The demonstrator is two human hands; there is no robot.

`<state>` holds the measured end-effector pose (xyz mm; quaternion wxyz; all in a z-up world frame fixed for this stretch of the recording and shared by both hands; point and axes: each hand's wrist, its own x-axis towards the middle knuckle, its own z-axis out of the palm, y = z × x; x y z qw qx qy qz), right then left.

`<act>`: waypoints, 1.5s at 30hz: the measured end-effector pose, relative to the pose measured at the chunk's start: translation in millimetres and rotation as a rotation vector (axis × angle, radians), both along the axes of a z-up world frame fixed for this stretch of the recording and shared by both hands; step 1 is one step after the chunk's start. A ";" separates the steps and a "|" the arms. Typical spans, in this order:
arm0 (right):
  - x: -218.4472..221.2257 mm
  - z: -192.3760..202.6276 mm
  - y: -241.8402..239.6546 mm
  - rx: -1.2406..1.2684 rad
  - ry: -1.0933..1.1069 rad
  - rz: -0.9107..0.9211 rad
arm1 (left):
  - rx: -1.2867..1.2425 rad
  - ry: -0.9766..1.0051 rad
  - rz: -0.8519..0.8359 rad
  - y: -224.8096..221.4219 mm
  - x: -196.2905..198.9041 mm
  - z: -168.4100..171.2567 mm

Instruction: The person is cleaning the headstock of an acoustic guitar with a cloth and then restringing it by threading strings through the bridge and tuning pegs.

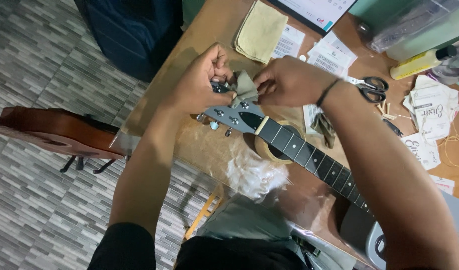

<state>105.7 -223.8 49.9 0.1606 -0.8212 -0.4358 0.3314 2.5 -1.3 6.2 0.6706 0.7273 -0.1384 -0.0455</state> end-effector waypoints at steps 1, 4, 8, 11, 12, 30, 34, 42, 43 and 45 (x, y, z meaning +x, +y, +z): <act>-0.4 3.3 4.2 0.002 0.003 -0.002 | 0.002 0.003 -0.002 0.4 -2.0 -1.2; 1.1 21.2 14.7 -0.212 -0.026 0.060 | 0.039 0.005 -0.009 -0.2 2.1 -1.9; 6.4 29.7 31.0 -0.342 0.023 0.015 | -0.008 0.003 -0.031 0.8 3.4 -7.2; 9.0 35.6 40.6 -0.411 0.111 -0.013 | -0.001 0.015 -0.032 0.5 1.9 0.4; 7.2 38.8 43.3 -0.470 0.185 -0.046 | 0.031 0.062 -0.006 -0.4 0.2 4.0; -7.3 19.4 15.2 -0.136 0.054 -0.127 | 0.035 0.008 -0.021 -1.2 -0.1 9.8; -29.5 17.3 -24.9 -0.027 -0.091 -0.068 | 0.017 0.006 -0.031 -0.6 1.9 3.4; -90.9 24.4 -62.3 0.221 -0.177 -0.403 | 0.176 0.026 0.003 -2.3 1.0 9.3; -93.9 24.8 -64.1 0.222 -0.181 -0.407 | 0.177 0.022 -0.001 -3.2 3.3 7.9; -101.9 23.6 -65.3 0.185 -0.214 -0.472 | 0.176 -0.009 0.011 -2.3 2.7 3.7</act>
